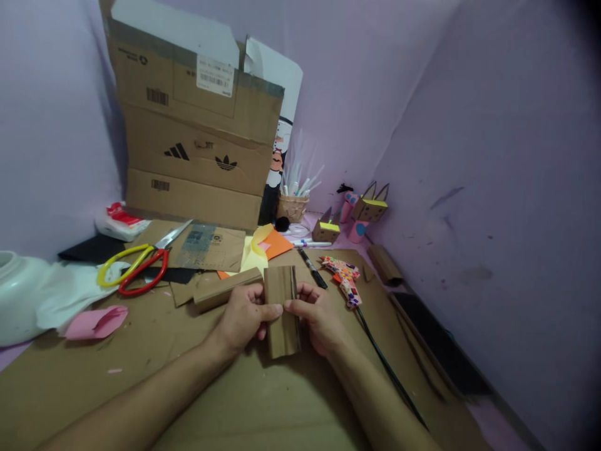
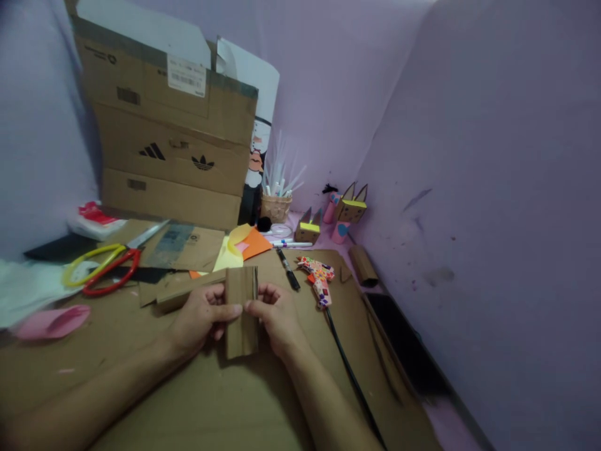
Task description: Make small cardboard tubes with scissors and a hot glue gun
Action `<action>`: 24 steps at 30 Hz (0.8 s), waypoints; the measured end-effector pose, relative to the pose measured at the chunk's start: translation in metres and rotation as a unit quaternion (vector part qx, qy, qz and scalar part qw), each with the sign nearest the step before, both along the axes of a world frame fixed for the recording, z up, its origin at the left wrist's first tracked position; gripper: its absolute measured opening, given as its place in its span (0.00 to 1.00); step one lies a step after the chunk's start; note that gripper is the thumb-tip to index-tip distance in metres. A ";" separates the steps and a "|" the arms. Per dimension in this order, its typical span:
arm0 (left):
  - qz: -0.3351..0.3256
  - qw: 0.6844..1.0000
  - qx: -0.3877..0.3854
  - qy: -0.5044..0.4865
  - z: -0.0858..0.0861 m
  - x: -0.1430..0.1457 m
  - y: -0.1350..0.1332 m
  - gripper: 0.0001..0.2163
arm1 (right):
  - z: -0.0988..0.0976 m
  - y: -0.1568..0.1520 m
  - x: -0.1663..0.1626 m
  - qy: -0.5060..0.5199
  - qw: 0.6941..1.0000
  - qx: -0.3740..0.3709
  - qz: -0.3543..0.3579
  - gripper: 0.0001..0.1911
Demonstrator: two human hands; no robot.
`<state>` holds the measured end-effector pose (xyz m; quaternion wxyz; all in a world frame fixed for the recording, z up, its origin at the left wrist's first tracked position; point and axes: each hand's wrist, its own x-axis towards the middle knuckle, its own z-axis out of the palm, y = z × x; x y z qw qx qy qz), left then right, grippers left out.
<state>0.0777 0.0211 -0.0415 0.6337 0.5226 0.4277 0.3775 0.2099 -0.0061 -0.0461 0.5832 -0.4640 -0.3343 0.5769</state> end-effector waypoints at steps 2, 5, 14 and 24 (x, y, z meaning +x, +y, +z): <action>-0.007 1.000 -0.002 -0.004 0.000 -0.001 0.000 0.11 | -0.001 0.000 0.000 0.002 1.000 0.001 0.003 0.09; -0.019 1.000 -0.005 -0.009 0.001 -0.003 0.001 0.10 | -0.001 0.000 0.000 0.007 1.000 0.000 0.005 0.09; -0.011 1.000 -0.013 -0.002 0.004 -0.006 0.006 0.08 | 0.005 -0.001 0.005 0.023 0.999 -0.019 0.035 0.13; -0.001 1.000 -0.005 -0.005 0.008 -0.011 0.008 0.09 | 0.004 0.001 0.006 0.051 0.997 -0.034 0.053 0.17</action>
